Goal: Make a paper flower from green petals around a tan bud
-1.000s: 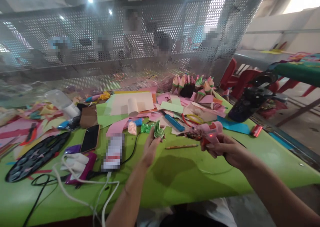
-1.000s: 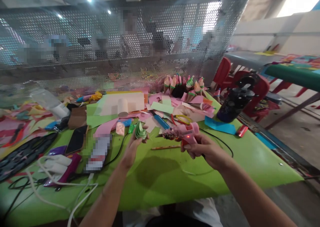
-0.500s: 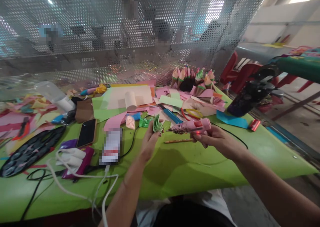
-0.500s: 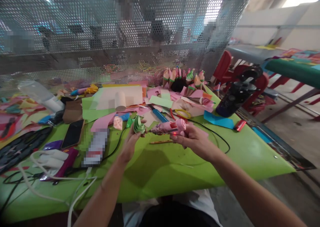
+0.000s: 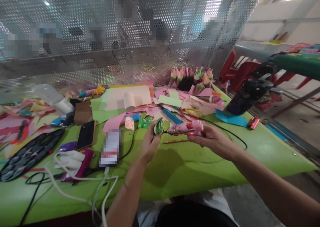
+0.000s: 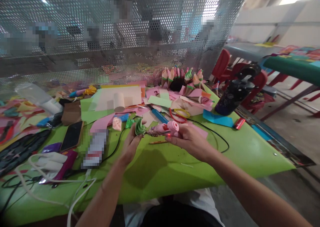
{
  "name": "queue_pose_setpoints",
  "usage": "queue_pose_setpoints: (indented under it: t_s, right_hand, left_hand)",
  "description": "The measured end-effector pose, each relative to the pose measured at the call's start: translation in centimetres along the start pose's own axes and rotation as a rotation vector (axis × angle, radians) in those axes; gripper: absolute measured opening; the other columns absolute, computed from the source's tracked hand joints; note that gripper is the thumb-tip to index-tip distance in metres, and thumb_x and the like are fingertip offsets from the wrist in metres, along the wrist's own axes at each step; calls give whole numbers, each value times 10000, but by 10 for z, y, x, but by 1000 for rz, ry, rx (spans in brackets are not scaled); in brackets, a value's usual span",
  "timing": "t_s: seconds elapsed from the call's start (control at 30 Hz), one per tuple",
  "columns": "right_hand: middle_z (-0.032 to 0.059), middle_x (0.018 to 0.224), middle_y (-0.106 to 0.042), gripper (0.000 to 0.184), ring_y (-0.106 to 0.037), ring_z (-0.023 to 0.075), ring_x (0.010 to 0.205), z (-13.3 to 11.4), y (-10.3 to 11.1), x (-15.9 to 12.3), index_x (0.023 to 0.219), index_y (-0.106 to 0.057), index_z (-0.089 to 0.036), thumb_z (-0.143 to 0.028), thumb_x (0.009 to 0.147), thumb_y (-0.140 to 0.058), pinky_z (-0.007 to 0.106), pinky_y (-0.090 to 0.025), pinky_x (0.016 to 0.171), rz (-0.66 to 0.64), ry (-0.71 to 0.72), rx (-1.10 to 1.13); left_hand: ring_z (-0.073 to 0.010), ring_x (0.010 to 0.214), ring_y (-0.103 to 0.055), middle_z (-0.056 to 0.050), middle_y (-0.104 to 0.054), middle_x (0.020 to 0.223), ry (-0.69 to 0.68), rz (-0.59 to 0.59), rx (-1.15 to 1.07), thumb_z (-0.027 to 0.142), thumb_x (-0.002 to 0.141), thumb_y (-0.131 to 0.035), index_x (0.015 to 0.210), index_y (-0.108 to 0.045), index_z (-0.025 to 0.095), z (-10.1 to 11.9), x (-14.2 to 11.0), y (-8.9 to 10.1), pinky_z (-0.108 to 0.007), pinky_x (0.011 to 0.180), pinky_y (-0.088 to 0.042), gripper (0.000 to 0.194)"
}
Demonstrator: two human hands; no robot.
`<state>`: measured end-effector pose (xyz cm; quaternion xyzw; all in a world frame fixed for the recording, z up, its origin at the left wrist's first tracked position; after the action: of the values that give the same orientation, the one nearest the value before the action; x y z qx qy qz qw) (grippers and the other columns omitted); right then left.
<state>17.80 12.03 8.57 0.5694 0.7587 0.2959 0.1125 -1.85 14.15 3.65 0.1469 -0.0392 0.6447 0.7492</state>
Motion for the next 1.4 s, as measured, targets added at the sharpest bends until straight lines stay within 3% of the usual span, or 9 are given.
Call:
queue_pose_setpoints:
  t_s: [0.27,0.73,1.2,1.4]
  right_hand:
    - [-27,623,-512,314,-439,123,542,-4,-4,0,899,-691,-188,-486,904,-591,246,-348,485,-76,-25,-17]
    - [2,645,-592,315,-543,160,622,-8,3,1,879,-702,-185,-480,902,-593,264,-414,573,-33,-26,-94]
    - [-12,621,-543,350,-478,142,576,-7,4,-2,809,-672,-188,-511,900,-572,256,-364,550,0,-3,-139]
    - [7,697,-609,318,-522,156,622,-11,1,-1,869,-685,-192,-484,910,-565,266,-395,580,-21,15,-156]
  left_hand:
    - [-225,1050,-538,-36,-614,1130,-62,-18,47,202,870,-511,1241,-559,249,13,0,-1,-350,954,-412,376]
    - [-207,1078,-562,-36,-606,1184,-122,-33,109,208,897,-480,1278,-531,252,12,1,-2,-354,977,-425,387]
    - [-199,982,-561,-26,-616,1095,-82,-25,116,244,902,-482,1287,-530,246,11,0,-1,-338,913,-436,388]
    - [-219,1034,-557,-43,-609,1143,-86,-36,73,245,905,-482,1279,-522,242,13,0,-2,-358,944,-421,377]
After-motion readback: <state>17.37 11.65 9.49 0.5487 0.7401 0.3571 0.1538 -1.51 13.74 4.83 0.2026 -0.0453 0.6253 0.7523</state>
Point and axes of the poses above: each hand's wrist, its own x-axis towards the middle knuckle, its own y-axis out of the back of the hand, z = x × y, the point moved 9 cm from there along x, towards the middle knuckle
